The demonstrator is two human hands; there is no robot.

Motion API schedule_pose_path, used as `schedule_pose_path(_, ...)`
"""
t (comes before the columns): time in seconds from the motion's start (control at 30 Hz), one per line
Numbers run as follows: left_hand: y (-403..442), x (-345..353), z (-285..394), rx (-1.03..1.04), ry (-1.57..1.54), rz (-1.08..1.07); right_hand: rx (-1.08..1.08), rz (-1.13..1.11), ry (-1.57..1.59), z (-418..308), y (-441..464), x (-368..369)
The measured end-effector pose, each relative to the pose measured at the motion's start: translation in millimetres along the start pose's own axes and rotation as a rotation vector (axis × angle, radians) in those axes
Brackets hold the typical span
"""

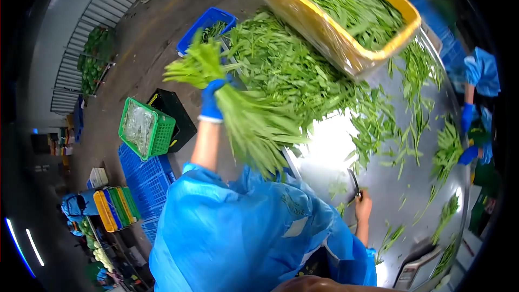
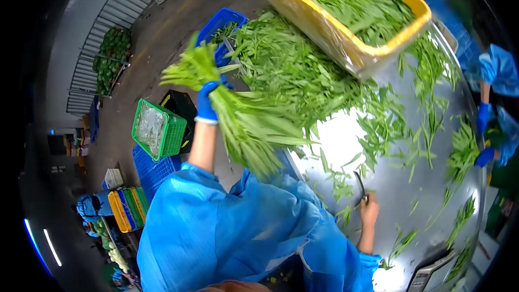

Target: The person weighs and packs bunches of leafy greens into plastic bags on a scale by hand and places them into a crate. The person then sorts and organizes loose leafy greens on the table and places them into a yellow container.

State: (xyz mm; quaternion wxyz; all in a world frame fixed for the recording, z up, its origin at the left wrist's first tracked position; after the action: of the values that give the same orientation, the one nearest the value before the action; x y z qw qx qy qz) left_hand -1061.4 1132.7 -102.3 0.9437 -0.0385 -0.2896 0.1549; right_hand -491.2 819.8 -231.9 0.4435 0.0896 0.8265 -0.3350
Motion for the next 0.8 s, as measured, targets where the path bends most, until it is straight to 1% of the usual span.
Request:
schedule_pose_path(0.03, -3.8, -1.9, 37.1, 0.118, 0.089, 0.035, 0.021, 0.019, 0.004, -10.9, -1.8, -3.0)
schedule_pose_path(0.07, 18.2, -43.9, 58.6, 0.214, 0.156, 0.041, 0.013, 0.029, -0.003, -15.0, -0.7, 2.6)
schedule_pose_path(0.1, 24.0, -44.2, 95.9, 0.374, 0.302, 0.083, 0.015, 0.082, 0.052, -17.8, 0.8, 8.9)
schedule_pose_path(0.13, 40.9, -59.6, 121.8, 0.482, 0.335, 0.093, 0.017, 0.131, 0.107, -20.6, 1.7, 16.5)
schedule_pose_path(0.17, 55.1, -63.4, 147.2, 0.56, 0.355, 0.15, 0.016, 0.132, 0.1, -26.4, 0.2, 25.8)
schedule_pose_path(0.2, 74.5, -72.0, 168.9, 0.605, 0.405, 0.172, 0.078, 0.109, 0.131, -33.8, -0.3, 36.6)
schedule_pose_path(0.23, 97.8, -80.6, 189.1, 0.679, 0.566, 0.184, 0.143, 0.085, 0.162, -43.0, -1.0, 48.7)
schedule_pose_path(0.27, 126.9, -89.8, 206.9, 0.75, 0.726, 0.189, 0.147, 0.087, 0.162, -59.6, -3.0, 57.4)
schedule_pose_path(0.3, 163.1, -103.8, 218.4, 0.743, 0.722, 0.179, 0.225, 0.086, 0.131, -72.7, -8.1, 62.2)
schedule_pose_path(0.33, 198.8, -114.1, 235.9, 0.912, 0.918, 0.195, 0.31, 0.089, 0.1, -87.1, -12.7, 68.2)
schedule_pose_path(0.37, 229.1, -122.9, 248.3, 1.071, 1.108, 0.198, 0.293, 0.181, 0.069, -105.9, -18.0, 72.1)
schedule_pose_path(0.4, 267.3, -130.3, 261.8, 1.038, 1.296, 0.113, 0.348, 0.206, 0.068, -113.5, -20.6, 80.5)
schedule_pose_path(0.43, 317.0, -156.2, 272.6, 0.886, 1.435, 0.098, 0.413, 0.167, 0.101, -115.9, -19.3, 90.5)
schedule_pose_path(0.47, 352.2, -145.8, 285.3, 1.026, 1.678, -0.018, 0.483, 0.142, 0.152, -120.5, -21.3, 96.4)
schedule_pose_path(0.5, 385.0, -131.1, 295.0, 1.117, 1.613, -0.099, 0.471, 0.179, 0.091, -139.1, -22.3, 93.7)
schedule_pose_path(0.53, 425.4, -138.0, 303.2, 1.113, 1.669, -0.199, 0.456, 0.205, 0.024, -155.4, -21.8, 89.8)
schedule_pose_path(0.57, 466.0, -154.8, 307.3, 0.893, 1.579, -0.218, 0.47, 0.237, 0.028, -163.9, -20.4, 89.5)
schedule_pose_path(0.6, 502.2, -176.1, 315.6, 0.953, 2.003, -0.209, 0.479, 0.261, 0.028, -172.3, -19.2, 88.4)
schedule_pose_path(0.67, 595.6, -246.2, 310.5, 0.294, 2.209, -0.044, 0.583, 0.271, -0.023, -196.0, -18.7, 77.3)
schedule_pose_path(0.7, 636.0, -265.7, 296.0, 0.293, 2.12, -0.159, 0.624, 0.293, -0.007, -197.8, -17.3, 74.7)
schedule_pose_path(0.73, 666.8, -266.3, 277.0, 0.285, 2.034, -0.266, 0.649, 0.328, -0.004, -196.6, -15.1, 75.1)
schedule_pose_path(0.8, 666.1, -196.4, 230.0, 0.51, 1.773, -0.429, 0.692, 0.37, 0.018, -196.3, -14.5, 82.8)
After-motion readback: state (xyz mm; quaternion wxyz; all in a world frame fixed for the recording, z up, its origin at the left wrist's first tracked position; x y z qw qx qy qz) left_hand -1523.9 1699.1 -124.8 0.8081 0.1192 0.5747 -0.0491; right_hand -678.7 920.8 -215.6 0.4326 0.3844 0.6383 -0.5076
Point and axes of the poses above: each hand's wrist, its own y-axis towards the middle knuckle, its own x-axis out of the palm, z = x × y, the point moved 5 cm from there along y, towards the middle knuckle, and after that the axes turned 12 degrees about x, right-handed, at the moved point
